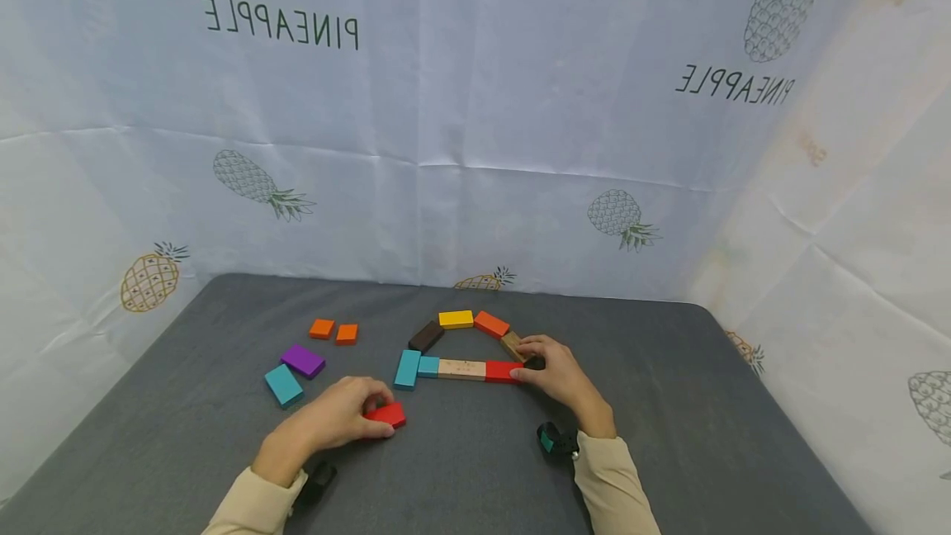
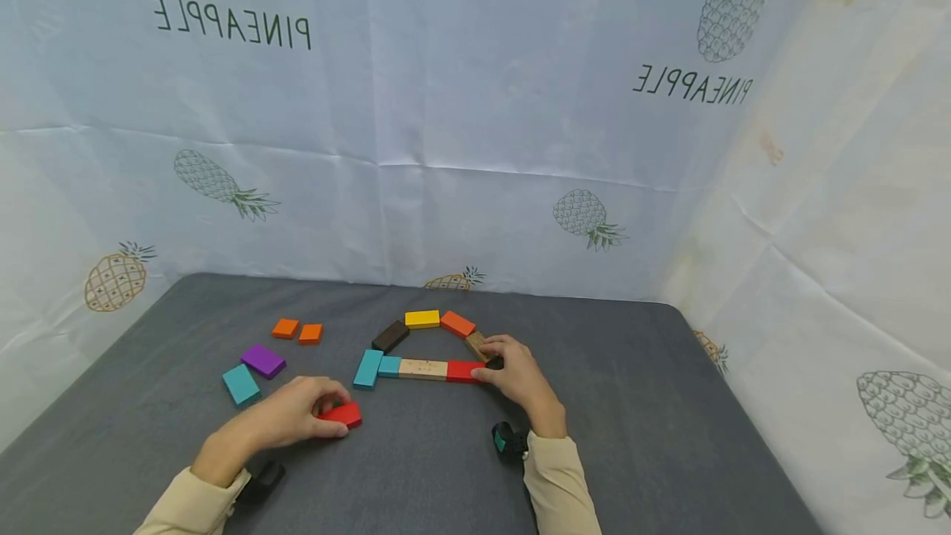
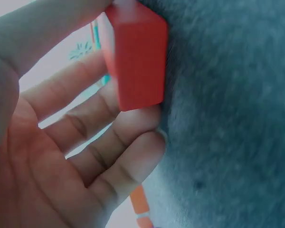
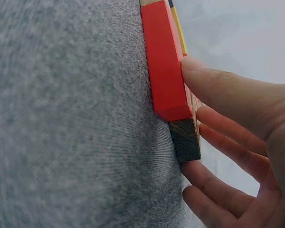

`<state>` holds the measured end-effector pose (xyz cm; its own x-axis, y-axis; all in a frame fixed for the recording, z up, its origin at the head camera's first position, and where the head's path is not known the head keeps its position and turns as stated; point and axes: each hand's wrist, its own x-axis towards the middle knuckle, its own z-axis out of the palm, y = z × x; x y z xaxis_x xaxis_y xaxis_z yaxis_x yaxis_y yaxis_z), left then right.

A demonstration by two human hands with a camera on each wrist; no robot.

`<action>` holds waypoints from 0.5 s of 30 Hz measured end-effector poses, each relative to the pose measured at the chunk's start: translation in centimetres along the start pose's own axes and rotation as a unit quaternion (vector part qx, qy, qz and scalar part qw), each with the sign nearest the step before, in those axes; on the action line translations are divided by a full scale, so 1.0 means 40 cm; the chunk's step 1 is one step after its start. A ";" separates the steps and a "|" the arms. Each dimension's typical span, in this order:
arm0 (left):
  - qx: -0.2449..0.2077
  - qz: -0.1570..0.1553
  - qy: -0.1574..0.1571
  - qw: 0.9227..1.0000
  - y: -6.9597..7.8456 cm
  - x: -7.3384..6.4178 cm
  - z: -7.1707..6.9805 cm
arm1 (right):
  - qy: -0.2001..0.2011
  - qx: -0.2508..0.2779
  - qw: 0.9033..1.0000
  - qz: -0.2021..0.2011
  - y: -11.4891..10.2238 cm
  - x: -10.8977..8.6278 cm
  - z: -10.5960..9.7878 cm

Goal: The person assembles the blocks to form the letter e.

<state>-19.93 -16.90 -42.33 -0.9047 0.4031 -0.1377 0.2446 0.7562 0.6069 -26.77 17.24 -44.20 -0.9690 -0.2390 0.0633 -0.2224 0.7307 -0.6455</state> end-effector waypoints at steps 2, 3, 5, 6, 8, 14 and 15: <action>-0.002 -0.012 0.006 1.000 0.004 0.003 0.007 | 0.001 0.000 1.000 0.000 0.000 0.001 0.001; -0.004 -0.016 0.009 1.000 0.006 0.005 0.010 | 0.002 0.000 1.000 0.000 0.000 0.001 0.001; -0.005 -0.024 0.017 1.000 0.008 0.009 0.016 | 0.002 0.001 1.000 0.000 0.000 0.001 0.001; -0.006 -0.029 0.020 0.999 0.009 0.011 0.019 | 0.003 0.001 1.000 -0.001 0.000 0.001 0.001; -0.007 -0.033 0.025 0.999 0.011 0.014 0.023 | 0.004 0.002 1.000 -0.001 0.000 0.001 0.001; -0.034 -0.003 0.002 0.999 0.005 0.010 0.010 | 0.002 0.003 1.000 -0.001 0.001 0.001 0.001; -0.043 0.004 -0.011 0.999 0.003 0.007 0.004 | 0.002 0.002 1.000 -0.001 0.001 0.000 0.000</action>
<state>-20.10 -16.62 -42.44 -0.8949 0.4210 -0.1483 0.2206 0.7061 0.6729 -26.79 17.26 -44.22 -0.9692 -0.2369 0.0678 -0.2232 0.7275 -0.6488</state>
